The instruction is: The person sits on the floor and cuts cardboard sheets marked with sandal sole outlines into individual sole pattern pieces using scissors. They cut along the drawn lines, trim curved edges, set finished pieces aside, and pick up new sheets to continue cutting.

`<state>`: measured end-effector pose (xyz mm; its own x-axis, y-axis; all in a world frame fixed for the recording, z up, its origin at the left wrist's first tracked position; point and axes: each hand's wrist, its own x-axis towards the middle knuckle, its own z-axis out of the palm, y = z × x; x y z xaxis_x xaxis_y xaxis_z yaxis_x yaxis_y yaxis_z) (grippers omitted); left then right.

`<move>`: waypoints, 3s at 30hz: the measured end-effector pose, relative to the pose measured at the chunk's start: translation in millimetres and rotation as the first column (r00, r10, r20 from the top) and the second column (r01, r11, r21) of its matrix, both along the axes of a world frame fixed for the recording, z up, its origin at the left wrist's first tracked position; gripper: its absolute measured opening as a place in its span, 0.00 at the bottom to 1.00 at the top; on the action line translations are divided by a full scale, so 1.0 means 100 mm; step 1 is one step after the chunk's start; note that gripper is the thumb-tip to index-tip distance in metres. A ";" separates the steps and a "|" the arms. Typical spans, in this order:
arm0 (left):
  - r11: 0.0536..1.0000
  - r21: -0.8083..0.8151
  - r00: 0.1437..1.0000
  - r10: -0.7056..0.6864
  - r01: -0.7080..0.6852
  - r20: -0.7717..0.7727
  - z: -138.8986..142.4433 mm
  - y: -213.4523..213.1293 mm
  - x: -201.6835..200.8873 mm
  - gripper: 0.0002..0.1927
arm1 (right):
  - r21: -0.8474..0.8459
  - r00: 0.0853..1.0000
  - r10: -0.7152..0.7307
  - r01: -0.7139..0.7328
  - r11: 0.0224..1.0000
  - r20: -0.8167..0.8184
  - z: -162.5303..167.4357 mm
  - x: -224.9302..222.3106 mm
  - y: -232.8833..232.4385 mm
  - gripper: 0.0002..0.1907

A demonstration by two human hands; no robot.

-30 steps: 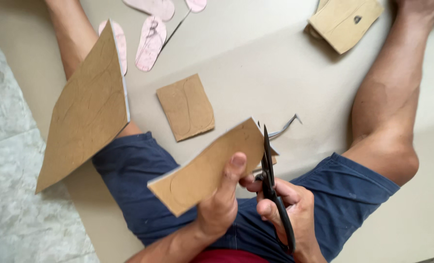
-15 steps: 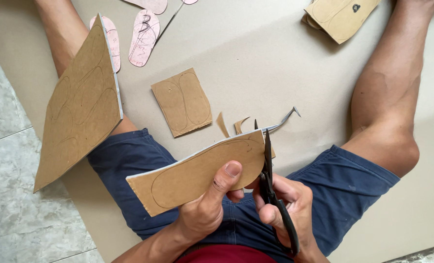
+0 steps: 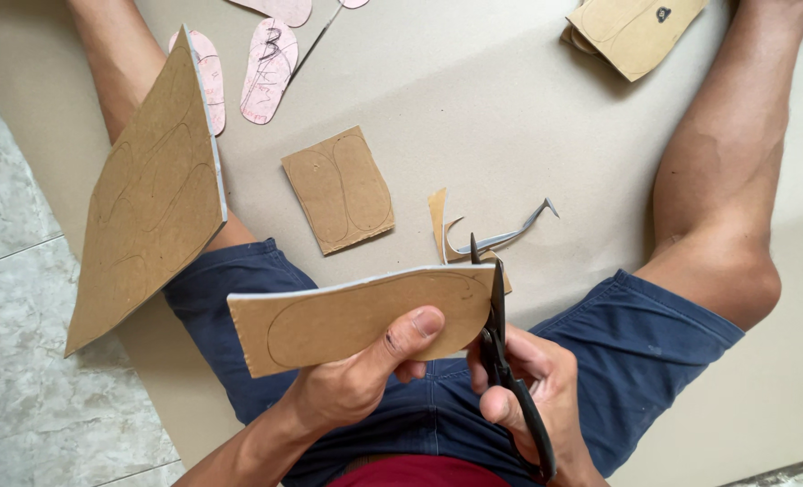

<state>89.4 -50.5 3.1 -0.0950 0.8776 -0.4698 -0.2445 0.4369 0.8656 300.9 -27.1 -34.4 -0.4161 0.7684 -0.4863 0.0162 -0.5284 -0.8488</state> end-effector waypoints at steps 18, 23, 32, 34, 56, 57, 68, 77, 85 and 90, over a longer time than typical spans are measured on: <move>0.972 -0.059 0.973 -0.230 0.229 -0.010 0.10 0.25 -0.35 0.14 | 0.048 0.998 0.060 -0.059 0.997 -0.021 0.00 0.04 0.02 0.48; 0.947 -0.124 0.950 -0.306 0.296 -0.068 0.10 0.33 -0.49 0.13 | -0.051 0.997 0.054 -0.057 0.997 -0.055 -0.02 0.10 -0.02 0.49; 0.929 0.367 0.995 0.070 -0.042 -0.065 -0.03 0.23 -0.30 0.13 | -0.059 1.000 0.019 -0.019 0.998 -0.010 0.05 0.15 -0.02 0.44; 0.941 0.339 0.994 0.054 -0.018 -0.096 -0.05 0.17 -0.29 0.12 | -0.071 0.999 0.045 -0.043 0.997 0.023 0.09 0.11 0.01 0.46; 0.941 0.213 0.963 -0.243 0.264 -0.121 0.16 0.34 -0.50 0.13 | 0.086 0.990 0.119 -0.113 0.990 -0.074 0.02 0.14 -0.03 0.42; 0.938 0.216 0.960 -0.248 0.272 -0.131 0.16 0.35 -0.51 0.13 | 0.093 0.991 0.117 -0.110 0.990 -0.071 0.00 0.14 -0.04 0.41; 0.926 0.148 0.934 -0.326 0.346 -0.146 0.20 0.33 -0.48 0.14 | 0.173 0.963 0.199 -0.230 0.958 0.180 0.04 0.16 -0.05 0.15; 0.926 -0.015 0.919 -0.377 0.378 -0.115 0.23 0.36 -0.43 0.17 | 0.251 0.938 0.183 -0.260 0.932 0.294 -0.07 0.18 -0.12 0.10; 0.910 0.085 0.914 -0.404 0.405 -0.031 0.26 0.30 -0.32 0.15 | 0.193 0.984 0.133 -0.154 0.969 0.114 0.00 0.05 -0.07 0.20; 0.933 -0.035 0.930 -0.353 0.358 0.100 0.20 0.24 -0.25 0.18 | 0.248 0.982 0.112 -0.148 0.957 0.154 0.02 0.05 -0.07 0.16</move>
